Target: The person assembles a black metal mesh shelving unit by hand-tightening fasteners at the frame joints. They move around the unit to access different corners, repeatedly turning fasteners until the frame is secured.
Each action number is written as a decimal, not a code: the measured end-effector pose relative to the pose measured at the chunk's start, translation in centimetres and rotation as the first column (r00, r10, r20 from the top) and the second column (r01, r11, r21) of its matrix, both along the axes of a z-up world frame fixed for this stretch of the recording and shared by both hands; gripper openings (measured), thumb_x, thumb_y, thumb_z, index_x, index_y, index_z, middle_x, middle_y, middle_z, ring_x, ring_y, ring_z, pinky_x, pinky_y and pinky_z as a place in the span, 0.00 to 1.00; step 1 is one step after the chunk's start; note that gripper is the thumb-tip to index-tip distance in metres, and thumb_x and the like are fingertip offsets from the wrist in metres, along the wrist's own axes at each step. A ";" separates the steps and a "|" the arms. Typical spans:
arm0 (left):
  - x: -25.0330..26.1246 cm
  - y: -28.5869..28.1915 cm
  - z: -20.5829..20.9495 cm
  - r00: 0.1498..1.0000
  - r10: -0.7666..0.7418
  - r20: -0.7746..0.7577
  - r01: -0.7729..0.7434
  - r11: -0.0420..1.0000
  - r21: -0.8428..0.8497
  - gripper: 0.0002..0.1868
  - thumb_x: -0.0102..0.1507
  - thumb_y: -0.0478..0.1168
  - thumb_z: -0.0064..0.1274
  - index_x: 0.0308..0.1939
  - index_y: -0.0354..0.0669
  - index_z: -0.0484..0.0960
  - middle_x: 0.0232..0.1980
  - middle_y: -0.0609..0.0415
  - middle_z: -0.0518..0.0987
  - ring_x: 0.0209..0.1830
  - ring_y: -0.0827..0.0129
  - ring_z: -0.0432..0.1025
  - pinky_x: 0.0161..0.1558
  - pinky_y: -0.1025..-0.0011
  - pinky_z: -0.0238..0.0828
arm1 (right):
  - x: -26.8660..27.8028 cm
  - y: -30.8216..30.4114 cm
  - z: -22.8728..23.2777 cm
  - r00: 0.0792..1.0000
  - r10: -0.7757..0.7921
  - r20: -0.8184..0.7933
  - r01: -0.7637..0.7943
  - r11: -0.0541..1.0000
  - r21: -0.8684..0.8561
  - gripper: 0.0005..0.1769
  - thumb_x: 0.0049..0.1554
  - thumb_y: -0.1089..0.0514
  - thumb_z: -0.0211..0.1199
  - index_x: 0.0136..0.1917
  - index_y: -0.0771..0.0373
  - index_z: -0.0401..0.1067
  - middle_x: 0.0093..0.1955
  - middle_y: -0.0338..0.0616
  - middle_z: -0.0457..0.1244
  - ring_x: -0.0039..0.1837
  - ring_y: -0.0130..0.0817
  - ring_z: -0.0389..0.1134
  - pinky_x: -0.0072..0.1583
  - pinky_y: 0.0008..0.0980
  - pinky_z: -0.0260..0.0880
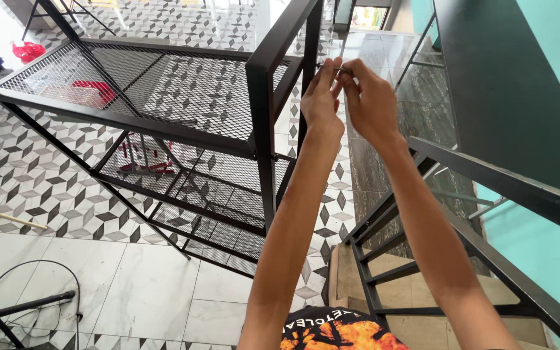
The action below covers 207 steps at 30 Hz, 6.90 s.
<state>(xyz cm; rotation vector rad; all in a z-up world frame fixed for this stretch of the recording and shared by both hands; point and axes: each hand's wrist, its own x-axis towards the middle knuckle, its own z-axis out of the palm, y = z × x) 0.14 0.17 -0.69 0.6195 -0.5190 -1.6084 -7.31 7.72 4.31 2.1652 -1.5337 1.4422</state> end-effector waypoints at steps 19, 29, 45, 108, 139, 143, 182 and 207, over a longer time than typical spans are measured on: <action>-0.7 -1.7 -1.0 0.995 0.089 -0.037 -0.087 0.995 0.056 0.17 0.55 0.49 0.69 0.44 0.48 0.87 0.44 0.63 0.85 0.45 0.72 0.75 0.40 0.78 0.61 | -1.7 -3.2 -1.4 0.579 -0.133 0.805 -0.402 0.812 0.423 0.29 0.65 0.33 0.53 0.38 0.59 0.66 0.30 0.35 0.58 0.30 0.27 0.59 0.30 0.27 0.53; 0.1 0.4 0.1 0.993 0.115 -0.024 -0.117 0.989 -0.085 0.20 0.62 0.46 0.62 0.55 0.40 0.83 0.52 0.52 0.80 0.53 0.63 0.72 0.56 0.64 0.68 | -2.6 -5.4 -1.9 0.142 -0.058 0.988 -0.804 0.576 0.149 0.22 0.65 0.46 0.57 0.34 0.52 0.54 0.30 0.28 0.48 0.29 0.20 0.45 0.30 0.24 0.40; 17.0 14.9 0.9 0.893 0.398 0.210 -0.406 0.914 -0.004 0.37 0.69 0.59 0.44 0.74 0.44 0.51 0.57 0.57 0.69 0.57 0.75 0.66 0.55 0.70 0.64 | -2.2 -5.5 -2.1 0.332 0.051 0.942 -0.706 0.676 0.212 0.22 0.65 0.51 0.56 0.34 0.52 0.50 0.30 0.30 0.43 0.30 0.22 0.43 0.32 0.27 0.43; 15.0 13.8 3.6 0.966 0.232 0.114 -0.213 0.964 -0.157 0.19 0.63 0.43 0.41 0.27 0.31 0.79 0.19 0.48 0.78 0.12 0.64 0.73 0.11 0.72 0.65 | -0.8 -4.4 -3.9 0.965 0.196 0.176 -0.161 0.968 -0.194 0.13 0.76 0.53 0.50 0.55 0.64 0.67 0.48 0.45 0.72 0.33 0.25 0.71 0.31 0.22 0.69; 15.0 14.0 3.4 0.970 0.220 0.100 -0.210 0.973 -0.098 0.18 0.65 0.44 0.39 0.32 0.33 0.77 0.24 0.48 0.78 0.16 0.62 0.75 0.13 0.72 0.66 | -0.4 -2.9 -2.0 0.041 -0.087 0.995 -0.776 0.625 0.087 0.18 0.65 0.42 0.55 0.40 0.55 0.65 0.31 0.31 0.61 0.34 0.25 0.61 0.34 0.24 0.57; 14.7 13.9 3.8 0.969 0.225 0.103 -0.211 0.969 -0.130 0.18 0.64 0.44 0.39 0.31 0.33 0.77 0.24 0.47 0.79 0.16 0.63 0.75 0.13 0.72 0.66 | -2.7 -4.2 -1.5 0.031 -0.002 1.000 -0.855 0.518 0.028 0.20 0.65 0.48 0.57 0.33 0.50 0.57 0.27 0.26 0.52 0.33 0.23 0.56 0.34 0.26 0.53; 14.7 13.6 3.7 0.966 0.241 0.094 -0.228 0.965 -0.132 0.18 0.63 0.42 0.38 0.29 0.31 0.77 0.21 0.47 0.78 0.13 0.63 0.74 0.11 0.72 0.65 | -1.2 -1.9 -1.9 0.485 0.155 0.861 -0.475 0.873 0.110 0.17 0.64 0.54 0.67 0.63 0.63 0.77 0.51 0.47 0.74 0.35 0.25 0.71 0.36 0.23 0.70; 14.7 14.2 4.0 0.959 0.248 0.137 -0.231 0.964 -0.129 0.18 0.61 0.43 0.40 0.28 0.31 0.79 0.19 0.47 0.78 0.12 0.64 0.73 0.10 0.72 0.65 | -3.9 -3.7 -1.0 0.101 -0.128 0.987 -0.894 0.423 0.146 0.26 0.73 0.49 0.53 0.32 0.49 0.54 0.27 0.22 0.47 0.28 0.15 0.44 0.32 0.22 0.39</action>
